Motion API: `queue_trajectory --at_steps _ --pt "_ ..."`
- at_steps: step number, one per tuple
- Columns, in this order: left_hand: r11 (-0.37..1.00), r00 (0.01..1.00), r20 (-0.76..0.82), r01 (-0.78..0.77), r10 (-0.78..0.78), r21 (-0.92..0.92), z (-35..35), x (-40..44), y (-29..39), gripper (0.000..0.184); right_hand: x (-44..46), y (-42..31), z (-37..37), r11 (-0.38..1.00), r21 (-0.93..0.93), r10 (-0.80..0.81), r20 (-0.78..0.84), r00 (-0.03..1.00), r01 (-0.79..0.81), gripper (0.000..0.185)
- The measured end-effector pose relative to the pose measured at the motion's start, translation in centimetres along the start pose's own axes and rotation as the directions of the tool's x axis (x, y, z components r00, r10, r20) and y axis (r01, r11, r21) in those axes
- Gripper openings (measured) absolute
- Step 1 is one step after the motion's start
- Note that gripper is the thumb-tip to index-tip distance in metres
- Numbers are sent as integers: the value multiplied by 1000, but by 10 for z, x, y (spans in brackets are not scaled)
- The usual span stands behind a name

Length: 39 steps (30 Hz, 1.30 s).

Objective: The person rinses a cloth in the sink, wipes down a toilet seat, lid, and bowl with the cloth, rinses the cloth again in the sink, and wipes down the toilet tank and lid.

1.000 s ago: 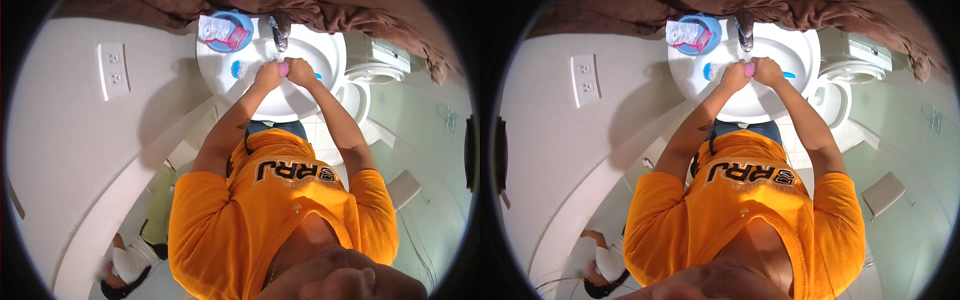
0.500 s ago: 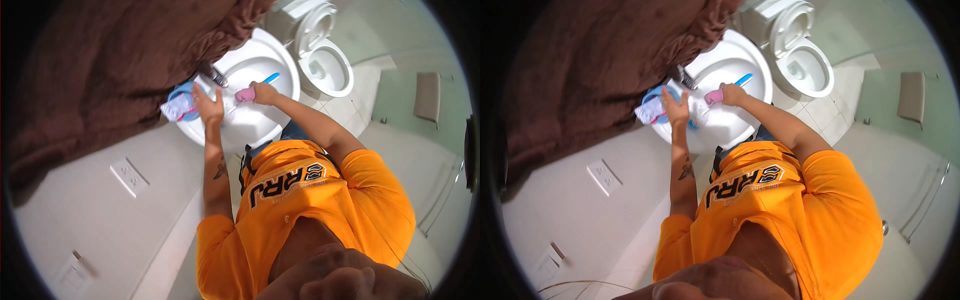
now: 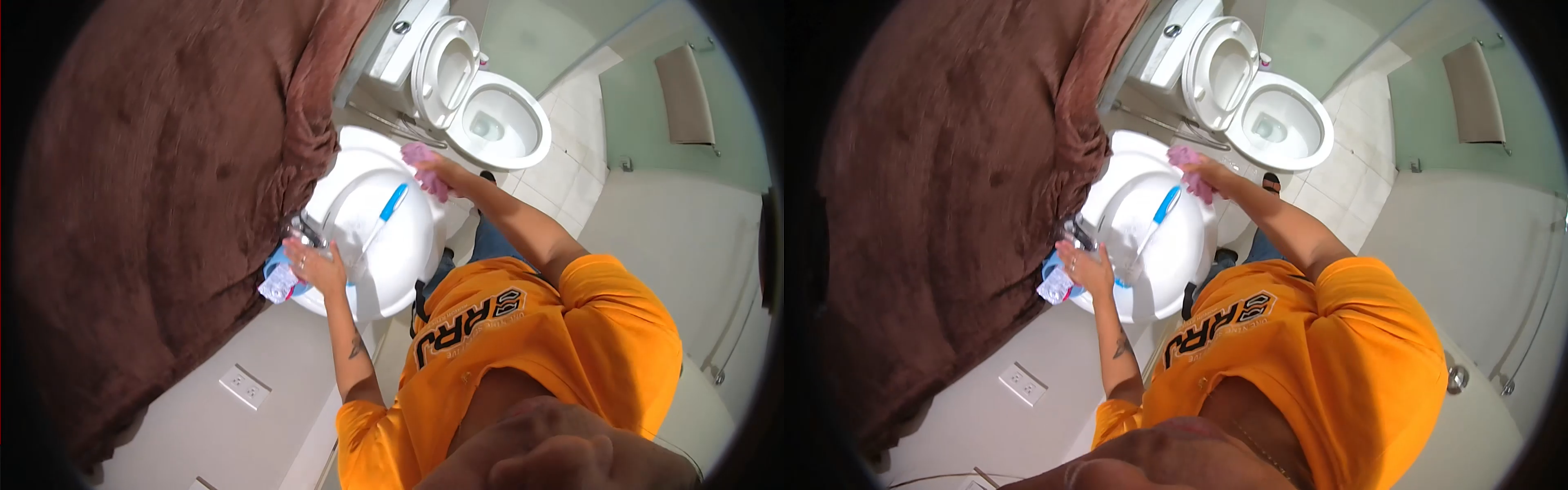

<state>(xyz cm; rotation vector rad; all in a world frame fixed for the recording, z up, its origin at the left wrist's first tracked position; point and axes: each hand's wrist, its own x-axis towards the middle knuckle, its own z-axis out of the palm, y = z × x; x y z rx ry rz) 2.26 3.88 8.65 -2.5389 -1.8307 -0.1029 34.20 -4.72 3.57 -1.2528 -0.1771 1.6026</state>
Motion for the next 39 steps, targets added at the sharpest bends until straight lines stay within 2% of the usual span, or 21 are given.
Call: queue_trajectory --at_steps 1,2,3,4,6,8,9,11,12,14,16,18,20,21,24,26,27,29,32,36,39 --pt "1000 1000 -10 -4 4 4 -5 -1 12 84 1 -14 -30 998 51 -49 24 998 48 46" --pt "1000 998 -59 -4 3 -17 -10 -2 26 81 8 -30 -58 981 136 155 -140 978 -136 43" --pt "999 994 -108 -7 2 -40 -11 5 46 79 31 -27 -96 966 253 93 -160 983 -50 41" --pt "979 968 -241 -114 71 -169 -8 12 71 68 36 -42 -120 949 314 119 -237 964 -40 35" --pt "915 976 -148 -202 159 -350 -3 36 132 58 58 -71 -171 974 225 25 -214 976 25 36" --pt "836 961 -38 -257 274 -484 17 68 197 54 74 -106 -194 975 -12 -217 -249 944 221 41" --pt "816 934 -22 -323 357 -479 25 89 228 52 85 -127 -196 971 -105 -237 -383 893 213 50" --pt "783 881 -12 -427 474 -453 38 128 287 48 121 -153 -210 852 -349 -521 -482 704 391 50" --pt "770 857 -24 -474 515 -427 43 148 313 46 138 -165 -210 858 -336 -511 -486 710 388 50" --pt "760 850 -110 -512 515 -400 54 184 355 44 172 -181 -204 550 -743 -830 -432 354 382 41" --pt "743 856 -113 -496 504 -448 73 213 377 41 164 -162 -154 599 -685 -800 -492 344 414 32" --pt "716 859 -125 -486 496 -502 86 233 387 38 156 -124 -126 568 -634 -823 -423 380 525 28" --pt "714 839 -152 -528 523 -460 97 243 393 33 152 -89 -116 583 -613 -804 -335 492 534 29" --pt "697 845 -181 -520 503 -493 103 245 393 30 151 -88 -120 599 -605 -793 -355 495 525 29" --pt "695 759 -282 -651 587 -307 117 252 385 30 150 -109 -136 646 -540 -752 -327 572 541 26" --pt "680 741 -300 -671 601 -295 122 255 385 29 160 -136 -157 569 -576 -820 -352 451 587 26" --pt "670 726 -326 -686 605 -284 124 256 384 29 170 -145 -170 580 -571 -813 -366 452 582 26" --pt "661 706 -331 -706 626 -255 130 258 381 28 188 -154 -193 482 -656 -875 -395 279 581 28" --pt "637 662 -357 -743 659 -203 141 265 377 27 196 -145 -209 480 -649 -877 -375 301 589 27" --pt "609 656 -401 -751 639 -255 146 265 380 28 222 -136 -237 512 -616 -840 -504 200 599 27" --pt "608 641 -413 -760 646 -229 146 264 380 30 228 -127 -246 491 -626 -854 -482 193 606 27"
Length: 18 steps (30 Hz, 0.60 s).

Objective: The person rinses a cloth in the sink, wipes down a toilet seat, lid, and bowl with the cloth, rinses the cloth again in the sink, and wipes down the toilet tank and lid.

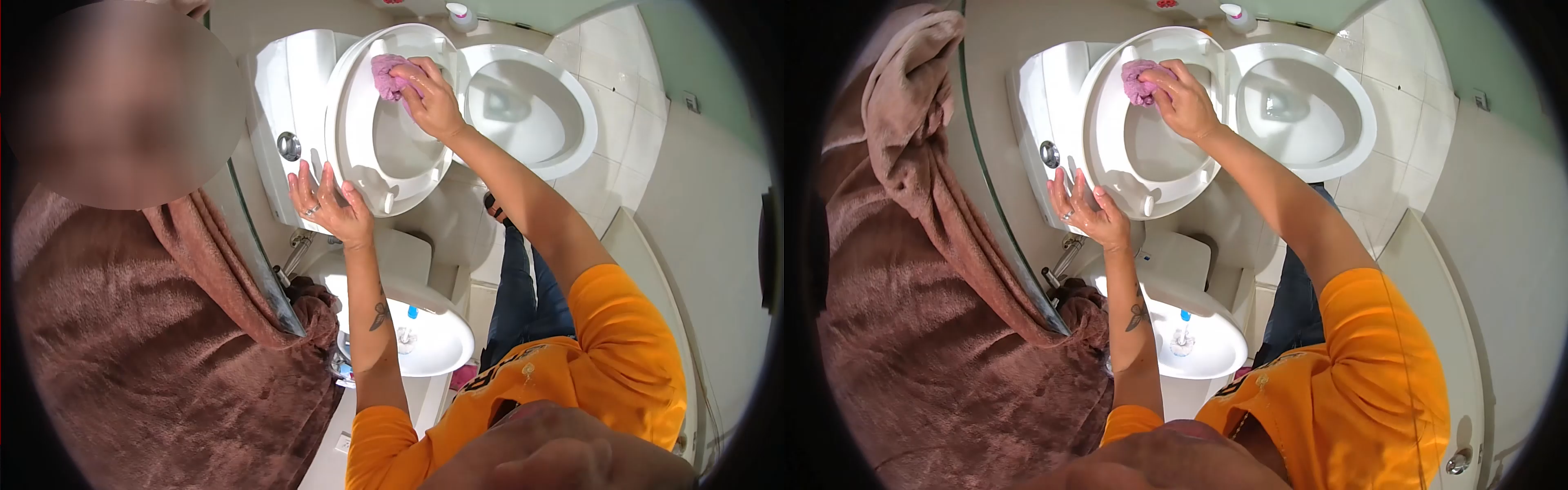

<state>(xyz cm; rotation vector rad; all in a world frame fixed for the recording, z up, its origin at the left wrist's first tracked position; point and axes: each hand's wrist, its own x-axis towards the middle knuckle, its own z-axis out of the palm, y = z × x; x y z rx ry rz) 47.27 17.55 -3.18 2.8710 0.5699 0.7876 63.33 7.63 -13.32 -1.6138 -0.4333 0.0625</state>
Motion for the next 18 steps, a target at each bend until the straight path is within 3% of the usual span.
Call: queue_trajectory --at_steps 3,7,14,16,18 --pt "999 997 65 -35 35 5 -4 0 -1 31 0 4 -1 1000 10 -2 2 1000 2 27" --pt "1000 1000 28 14 -13 -27 -1 2 3 31 0 6 -3 995 41 85 29 996 -86 26" --pt "999 998 67 -9 7 31 -3 3 4 32 -7 0 9 974 145 189 -91 978 -175 27" --pt "998 996 87 -19 13 61 -2 3 2 33 -11 -6 18 870 364 412 -170 895 -331 29" --pt "999 997 80 -19 16 36 -2 2 1 34 -15 -6 23 841 404 469 -213 857 -360 31"
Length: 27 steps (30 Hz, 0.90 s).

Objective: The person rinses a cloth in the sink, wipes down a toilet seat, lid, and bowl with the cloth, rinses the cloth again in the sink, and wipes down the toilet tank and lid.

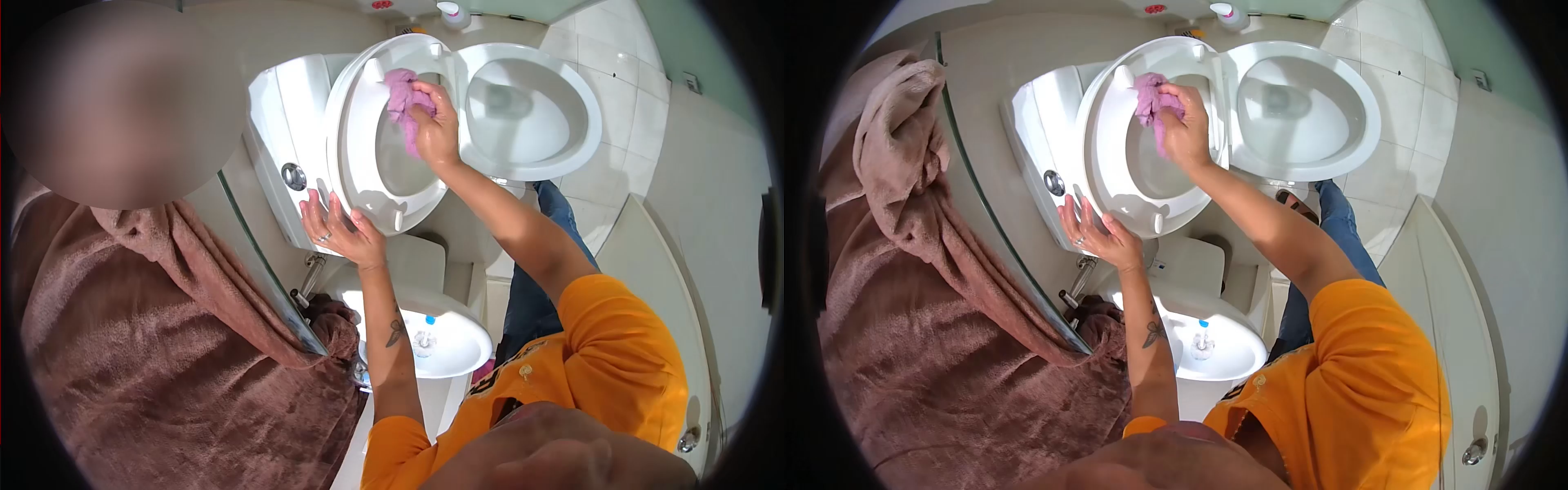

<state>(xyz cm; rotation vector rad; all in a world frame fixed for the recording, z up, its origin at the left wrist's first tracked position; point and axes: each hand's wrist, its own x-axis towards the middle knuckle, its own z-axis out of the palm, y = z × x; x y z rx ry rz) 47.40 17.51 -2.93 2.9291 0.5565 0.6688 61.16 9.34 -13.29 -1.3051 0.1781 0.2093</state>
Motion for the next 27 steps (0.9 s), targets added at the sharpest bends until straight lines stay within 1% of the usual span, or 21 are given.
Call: queue_trajectory --at_steps 1,2,3,4,5,7,8,9,11,13,15,16,18,19,20,21,23,24,26,27 --pt "1000 1000 4 4 -4 0 1 -1 0 34 -1 3 2 999 40 39 -66 997 -37 33" --pt "1000 1000 -13 15 -15 1 3 -1 0 32 0 5 3 999 36 43 -64 997 -41 33" --pt "1000 999 -31 27 -27 2 3 -2 0 30 5 3 6 985 -167 -58 -24 998 53 34" --pt "999 999 -31 33 -33 3 3 0 -2 30 11 -1 8 921 -357 -152 38 988 156 35" --pt "1000 1000 -30 5 -6 -19 1 2 -4 30 20 -4 8 920 -361 -151 41 988 156 35" --pt "999 1000 -9 0 -1 -51 5 -2 -3 30 34 -1 -4 793 -513 -217 265 940 328 36" --pt "999 1000 -15 -3 2 -51 5 -2 -3 31 43 8 -8 756 -554 -255 242 936 349 35" --pt "999 1000 -25 -6 5 -49 5 -2 -2 32 54 21 -14 755 -557 -250 243 937 346 35" --pt "996 1000 -2 -9 9 -87 7 -1 -1 33 72 46 -30 687 -712 -63 143 988 147 36" --pt "997 1000 -12 4 -5 -77 7 -2 1 33 76 54 -42 676 -726 -31 143 989 126 35" --pt "998 1000 -10 -11 10 -67 7 0 2 32 76 56 -51 649 -750 31 194 981 128 34" --pt "999 1000 -23 -21 21 -33 8 0 2 32 77 54 -54 651 -749 29 185 982 122 34" --pt "999 999 -33 -41 41 -3 8 0 4 32 78 47 -58 598 -797 140 204 969 81 34" --pt "1000 999 -32 -19 19 -10 8 0 4 32 82 28 -55 601 -796 135 196 971 77 34" --pt "1000 1000 -30 6 -6 -14 8 -2 5 33 83 11 -50 685 -727 193 239 952 44 33" --pt "1000 999 -32 -2 1 -19 9 -1 5 33 81 -7 -43 759 -651 239 288 928 7 33" --pt "999 999 -31 -36 35 -41 9 -1 3 34 54 -23 -15 839 -524 35 314 949 143 31" --pt "998 999 -23 -36 35 -48 9 -1 4 33 49 -21 -11 841 -524 39 307 951 135 31" --pt "997 999 -24 -44 43 -57 11 -2 3 33 45 -17 -9 748 -624 -29 310 950 226 30" --pt "997 998 -28 -51 49 -65 11 -2 3 33 52 -6 -14 750 -626 -21 302 953 215 30"
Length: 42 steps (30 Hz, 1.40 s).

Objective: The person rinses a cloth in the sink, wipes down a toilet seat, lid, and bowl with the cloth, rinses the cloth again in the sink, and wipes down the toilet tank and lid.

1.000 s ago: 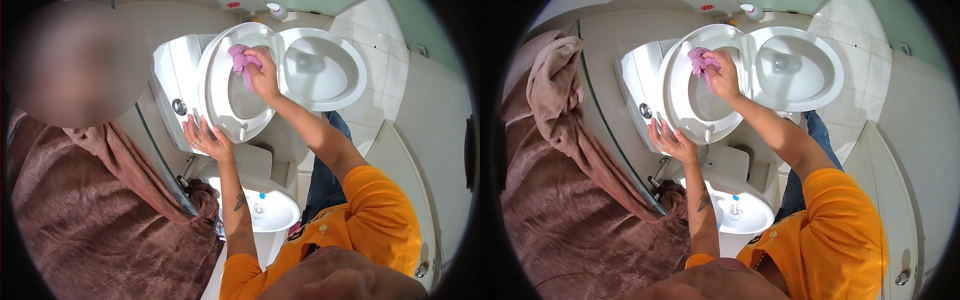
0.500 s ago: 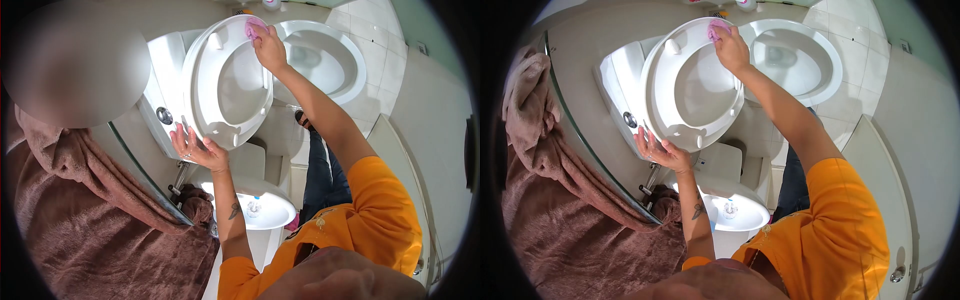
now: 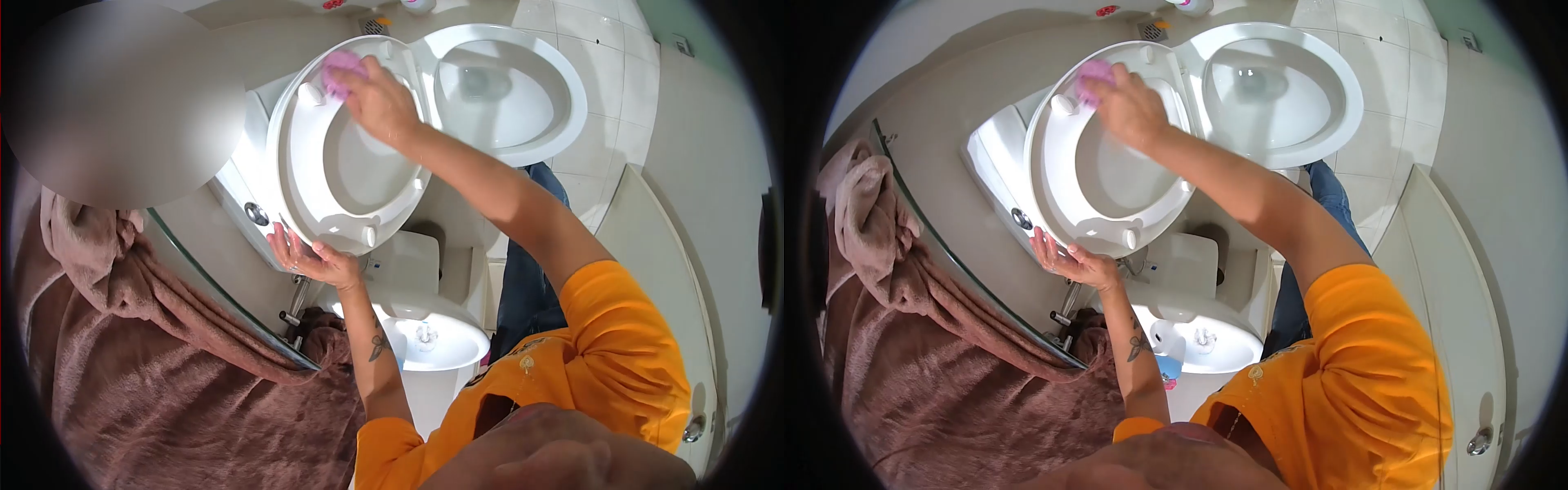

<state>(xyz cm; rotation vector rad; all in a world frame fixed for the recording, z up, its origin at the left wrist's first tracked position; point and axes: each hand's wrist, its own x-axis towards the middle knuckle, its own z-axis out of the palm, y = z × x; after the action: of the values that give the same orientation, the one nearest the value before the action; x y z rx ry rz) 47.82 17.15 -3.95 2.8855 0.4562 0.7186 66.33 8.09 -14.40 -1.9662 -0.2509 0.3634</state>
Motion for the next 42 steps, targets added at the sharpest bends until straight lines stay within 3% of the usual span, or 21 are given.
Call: queue_trajectory --at_steps 2,6,8,12,14,18,20,21,23,24,26,30,33,35,38,39,42 --pt "1000 1000 7 1 -1 2 2 0 0 33 22 38 2 974 -168 154 -7 988 -153 30" --pt "1000 1000 12 9 -9 2 1 1 2 32 19 39 -7 951 -155 281 66 958 -268 28" --pt "1000 1000 6 13 -13 -4 3 0 -1 32 -4 2 -15 997 73 -30 49 998 27 33" --pt "999 999 18 37 -36 -17 2 1 4 31 -9 7 -6 991 110 -83 -1 997 83 32" --pt "999 1000 12 27 -27 -19 3 0 1 31 10 47 -3 985 -115 125 -3 992 -125 31" --pt "999 998 32 45 -46 17 2 -1 1 32 -10 89 -6 983 -67 176 47 983 -172 31" --pt "999 998 36 52 -52 17 0 -4 1 33 -15 110 -3 915 -186 379 89 921 -359 28" --pt "999 998 30 52 -52 12 2 -2 -1 34 -20 122 -6 915 -181 380 81 921 -361 28" --pt "999 999 29 42 -43 11 2 -2 -2 34 -26 143 -12 865 -252 494 287 820 -433 30" --pt "999 998 35 43 -43 20 2 -2 -1 35 -23 141 -11 864 -252 497 289 818 -435 30" --pt "998 998 29 58 -58 11 4 -4 -2 35 -14 137 -4 913 33 407 14 913 -407 31" --pt "994 994 18 104 -104 -12 3 -5 1 35 17 121 13 913 30 403 98 910 -408 31" --pt "995 995 17 95 -94 -28 4 -4 0 35 -3 121 11 905 64 420 34 907 -421 32" --pt "996 996 17 89 -88 -21 2 -7 -1 35 -24 127 -4 867 -19 486 248 838 -498 34" --pt "997 998 25 60 -59 -45 2 -3 -3 33 -32 137 -17 834 148 482 271 833 -531 35" --pt "997 997 25 74 -74 -14 2 -2 0 33 -25 139 -13 885 230 369 184 911 -405 36" --pt "996 996 21 89 -89 3 4 -4 1 33 4 79 -13 921 268 258 129 958 -284 33"
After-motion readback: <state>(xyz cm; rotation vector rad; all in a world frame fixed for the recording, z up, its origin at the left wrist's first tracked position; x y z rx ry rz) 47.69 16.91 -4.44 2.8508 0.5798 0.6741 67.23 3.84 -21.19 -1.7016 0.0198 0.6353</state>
